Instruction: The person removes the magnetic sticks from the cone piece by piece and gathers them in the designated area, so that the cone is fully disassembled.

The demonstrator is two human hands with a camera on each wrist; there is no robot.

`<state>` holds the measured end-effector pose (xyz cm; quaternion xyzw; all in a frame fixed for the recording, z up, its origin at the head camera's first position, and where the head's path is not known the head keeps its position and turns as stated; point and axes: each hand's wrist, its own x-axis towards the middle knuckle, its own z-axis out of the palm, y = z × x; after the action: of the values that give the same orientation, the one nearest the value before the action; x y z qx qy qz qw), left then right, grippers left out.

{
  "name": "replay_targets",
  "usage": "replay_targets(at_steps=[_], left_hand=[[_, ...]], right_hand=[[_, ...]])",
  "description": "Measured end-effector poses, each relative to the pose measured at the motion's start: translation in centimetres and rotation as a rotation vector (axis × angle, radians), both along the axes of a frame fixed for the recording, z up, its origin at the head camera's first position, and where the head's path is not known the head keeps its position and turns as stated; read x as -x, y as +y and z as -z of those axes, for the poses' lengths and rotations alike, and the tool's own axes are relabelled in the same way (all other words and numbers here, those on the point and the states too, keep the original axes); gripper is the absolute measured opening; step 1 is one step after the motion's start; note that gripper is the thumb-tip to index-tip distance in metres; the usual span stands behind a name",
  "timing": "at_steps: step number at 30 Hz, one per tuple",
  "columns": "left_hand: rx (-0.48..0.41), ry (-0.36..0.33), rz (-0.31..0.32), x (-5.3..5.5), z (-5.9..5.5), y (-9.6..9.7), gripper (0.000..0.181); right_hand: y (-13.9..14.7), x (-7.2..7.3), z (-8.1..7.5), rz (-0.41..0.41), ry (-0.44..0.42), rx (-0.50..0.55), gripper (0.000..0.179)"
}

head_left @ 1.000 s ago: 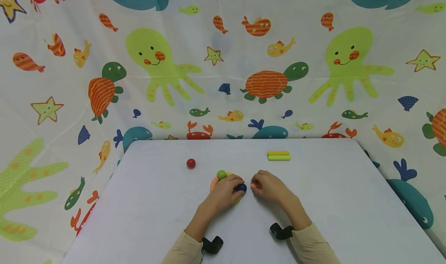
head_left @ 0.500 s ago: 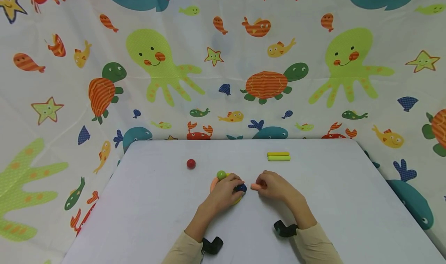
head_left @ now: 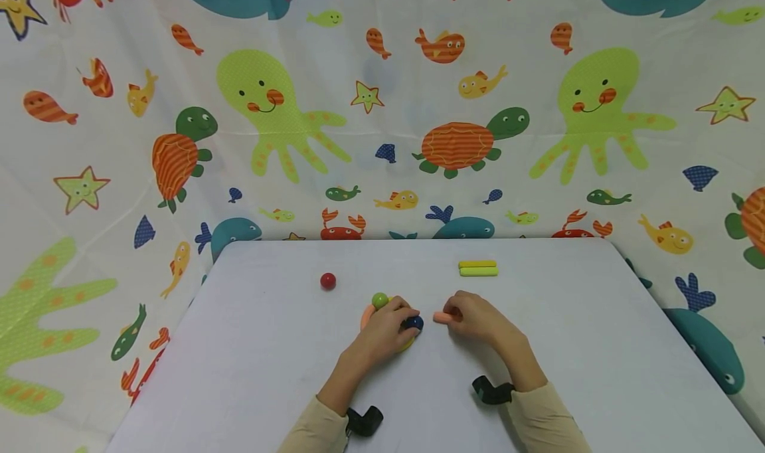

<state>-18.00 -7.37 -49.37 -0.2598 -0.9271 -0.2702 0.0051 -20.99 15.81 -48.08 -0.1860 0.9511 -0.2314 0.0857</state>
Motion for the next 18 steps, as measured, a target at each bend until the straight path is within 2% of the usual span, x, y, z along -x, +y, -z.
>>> replay_targets(at_steps=[4,11,18], left_hand=[[0.002,-0.001,-0.006,0.0,-0.1,0.0,0.036],[-0.008,-0.014,-0.005,0.0,0.1,0.0,0.036],[-0.009,-0.015,-0.007,0.0,0.0,-0.1,0.036]], right_hand=[[0.3,0.3,-0.1,0.015,0.002,0.017,0.018],[1.3,0.9,0.2,0.029,0.063,0.04,0.018],[2.3,1.7,0.0,0.076,0.09,0.047,0.024]])
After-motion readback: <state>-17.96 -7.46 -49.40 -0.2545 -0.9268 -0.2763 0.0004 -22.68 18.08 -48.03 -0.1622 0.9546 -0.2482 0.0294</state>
